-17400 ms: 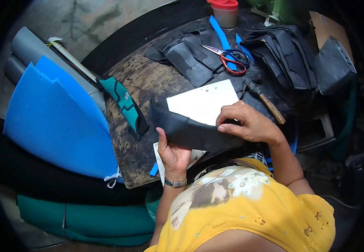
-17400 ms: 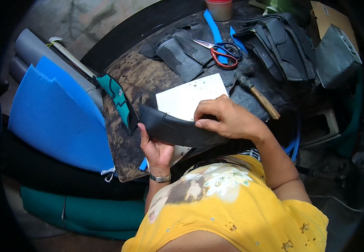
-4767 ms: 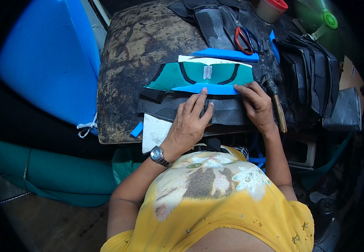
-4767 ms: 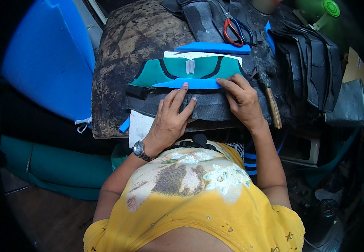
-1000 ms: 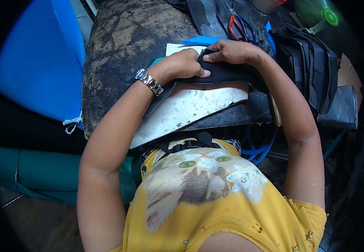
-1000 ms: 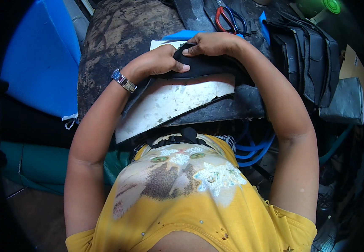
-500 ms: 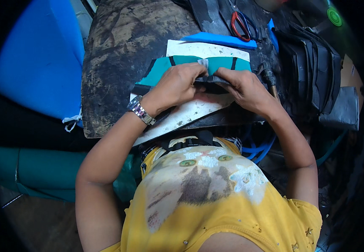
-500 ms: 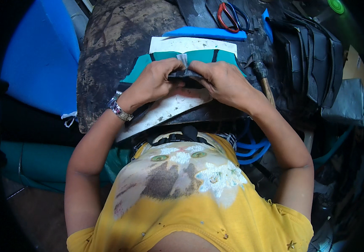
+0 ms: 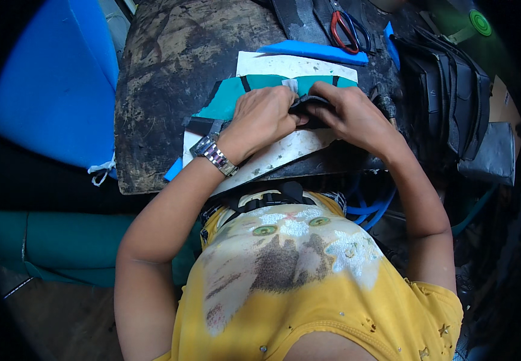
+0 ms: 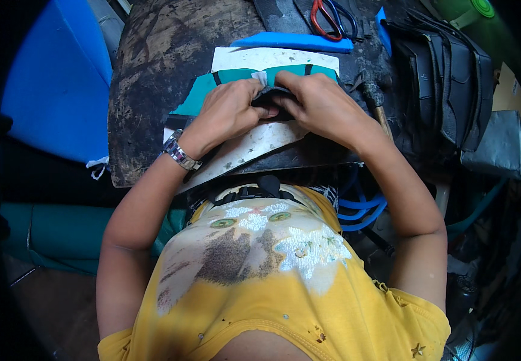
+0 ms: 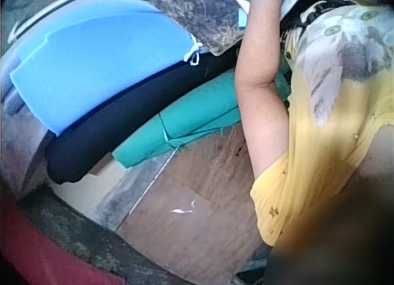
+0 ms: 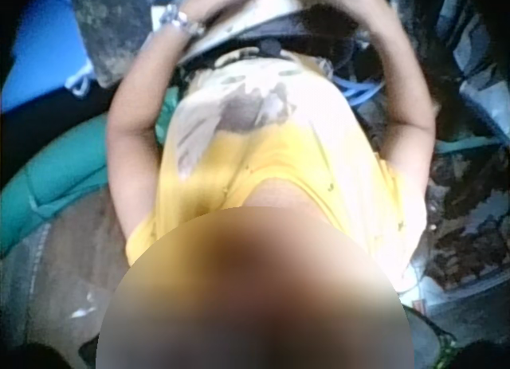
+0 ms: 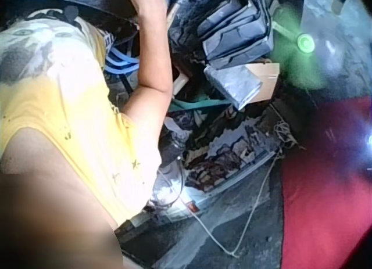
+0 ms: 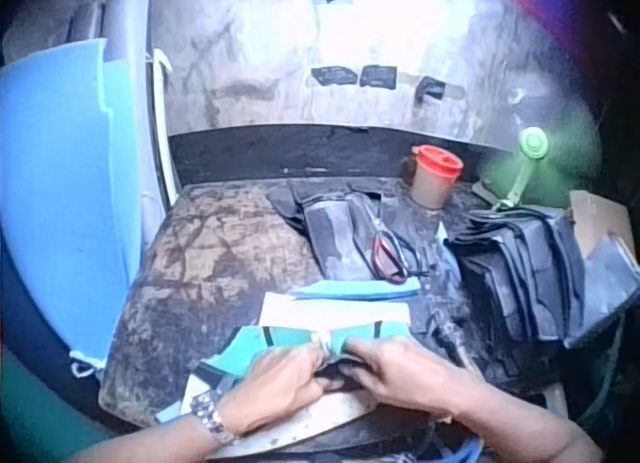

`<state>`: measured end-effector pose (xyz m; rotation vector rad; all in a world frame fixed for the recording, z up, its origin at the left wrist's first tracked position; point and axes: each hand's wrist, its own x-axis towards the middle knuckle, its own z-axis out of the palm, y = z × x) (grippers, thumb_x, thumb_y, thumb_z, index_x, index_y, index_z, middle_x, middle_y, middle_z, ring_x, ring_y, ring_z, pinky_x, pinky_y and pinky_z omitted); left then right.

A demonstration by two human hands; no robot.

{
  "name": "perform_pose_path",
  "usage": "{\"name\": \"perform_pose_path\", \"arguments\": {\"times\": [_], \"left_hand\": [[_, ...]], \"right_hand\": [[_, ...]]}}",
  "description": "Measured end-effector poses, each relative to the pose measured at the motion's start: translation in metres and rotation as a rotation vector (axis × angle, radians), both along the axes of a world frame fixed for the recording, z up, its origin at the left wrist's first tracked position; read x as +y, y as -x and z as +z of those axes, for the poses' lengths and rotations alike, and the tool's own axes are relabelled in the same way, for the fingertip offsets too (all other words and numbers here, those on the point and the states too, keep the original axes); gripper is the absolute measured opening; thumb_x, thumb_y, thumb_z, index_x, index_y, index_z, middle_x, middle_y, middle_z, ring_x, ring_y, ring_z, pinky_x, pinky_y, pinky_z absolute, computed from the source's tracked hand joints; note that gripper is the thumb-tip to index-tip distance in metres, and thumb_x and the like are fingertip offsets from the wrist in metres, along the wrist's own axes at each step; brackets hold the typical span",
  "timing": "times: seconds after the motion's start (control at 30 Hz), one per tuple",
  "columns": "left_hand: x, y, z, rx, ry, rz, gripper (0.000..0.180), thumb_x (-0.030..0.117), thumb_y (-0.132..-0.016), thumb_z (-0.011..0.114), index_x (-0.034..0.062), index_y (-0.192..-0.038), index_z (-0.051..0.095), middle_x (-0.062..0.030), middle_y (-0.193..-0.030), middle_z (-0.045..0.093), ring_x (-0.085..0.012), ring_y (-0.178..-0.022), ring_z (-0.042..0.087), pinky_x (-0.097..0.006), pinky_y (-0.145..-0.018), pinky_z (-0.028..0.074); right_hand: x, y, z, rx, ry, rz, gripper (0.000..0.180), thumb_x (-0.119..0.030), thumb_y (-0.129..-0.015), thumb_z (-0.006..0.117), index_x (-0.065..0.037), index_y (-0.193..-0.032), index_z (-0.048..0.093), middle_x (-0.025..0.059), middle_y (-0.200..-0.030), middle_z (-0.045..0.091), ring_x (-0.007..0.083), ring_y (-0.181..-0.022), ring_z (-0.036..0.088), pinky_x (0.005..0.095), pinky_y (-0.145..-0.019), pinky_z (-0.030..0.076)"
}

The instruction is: The person assembles a shoe-like item by placing a black fabric piece over a green foam insole, then uses a wooden mallet to press and shape the edges. The person repeatedly lifts, repositions, and taps the assembly to secure the fabric to the foam.

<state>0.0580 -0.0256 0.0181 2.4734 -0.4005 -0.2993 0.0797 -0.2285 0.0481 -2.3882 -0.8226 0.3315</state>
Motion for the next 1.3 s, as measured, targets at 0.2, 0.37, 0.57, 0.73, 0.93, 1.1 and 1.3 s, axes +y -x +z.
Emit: {"name": "perform_pose_path", "arguments": {"times": [0.2,0.37,0.57,0.73,0.93,1.1,1.3], "left_hand": [[-0.004,0.005,-0.01,-0.153,0.017,0.03,0.023,0.023,-0.083,0.071,0.0014,-0.089,0.071,-0.022,-0.086,0.07,-0.0405,-0.082,0.069,-0.05,-0.071,0.052],[-0.006,0.012,-0.011,-0.193,0.101,0.087,0.026,0.027,-0.081,0.074,0.003,-0.091,0.074,-0.0209,-0.083,0.071,-0.0404,-0.08,0.069,-0.051,-0.072,0.053],[-0.008,0.005,-0.008,-0.138,0.106,0.049,0.036,0.033,-0.079,0.079,0.0077,-0.105,0.075,-0.0183,-0.089,0.073,-0.0388,-0.089,0.07,-0.048,-0.077,0.053],[-0.01,-0.004,0.003,-0.039,0.001,-0.008,0.033,0.031,-0.082,0.079,0.0064,-0.103,0.075,-0.0204,-0.088,0.072,-0.0387,-0.088,0.069,-0.047,-0.076,0.052],[-0.006,-0.011,0.017,0.014,-0.097,-0.099,0.039,0.033,-0.083,0.078,-0.0005,-0.102,0.073,-0.0248,-0.084,0.069,-0.04,-0.085,0.069,-0.048,-0.073,0.052],[-0.007,-0.018,0.016,0.048,-0.1,-0.072,0.037,0.033,-0.083,0.078,-0.0005,-0.099,0.072,-0.0235,-0.088,0.07,-0.0397,-0.087,0.069,-0.048,-0.072,0.052],[-0.008,-0.003,-0.002,-0.129,-0.021,-0.03,0.023,0.024,-0.084,0.072,0.0013,-0.089,0.07,-0.0203,-0.087,0.071,-0.04,-0.086,0.07,-0.05,-0.071,0.053]], "right_hand": [[-0.008,0.006,-0.01,-0.124,-0.157,0.125,0.028,-0.004,-0.082,0.072,0.001,-0.104,0.055,0.0255,-0.09,0.065,0.0468,-0.088,0.063,0.0499,-0.072,0.05],[-0.008,0.006,-0.019,-0.262,-0.052,0.121,0.026,-0.006,-0.085,0.07,-0.002,-0.102,0.051,0.0243,-0.086,0.065,0.0464,-0.087,0.064,0.0518,-0.07,0.049],[0.001,0.0,-0.009,-0.152,0.078,0.053,0.025,-0.009,-0.089,0.069,-0.002,-0.104,0.051,0.0245,-0.078,0.065,0.0485,-0.08,0.064,0.0543,-0.069,0.049],[0.001,-0.013,0.002,0.039,0.153,0.031,0.026,-0.009,-0.089,0.069,0.0,-0.11,0.056,0.0261,-0.086,0.068,0.0475,-0.087,0.066,0.052,-0.074,0.05],[0.001,-0.025,-0.001,0.078,0.128,0.035,0.028,-0.014,-0.088,0.072,0.002,-0.107,0.061,0.028,-0.094,0.068,0.0457,-0.095,0.066,0.0495,-0.081,0.05],[0.002,-0.028,0.0,0.078,0.068,0.044,0.027,-0.014,-0.089,0.072,0.002,-0.107,0.06,0.0259,-0.091,0.068,0.0448,-0.093,0.066,0.0499,-0.079,0.05],[0.0,-0.005,0.003,-0.192,0.132,0.096,0.028,-0.007,-0.089,0.07,0.0,-0.106,0.049,0.0249,-0.09,0.069,0.0465,-0.089,0.064,0.0504,-0.07,0.049]]}}
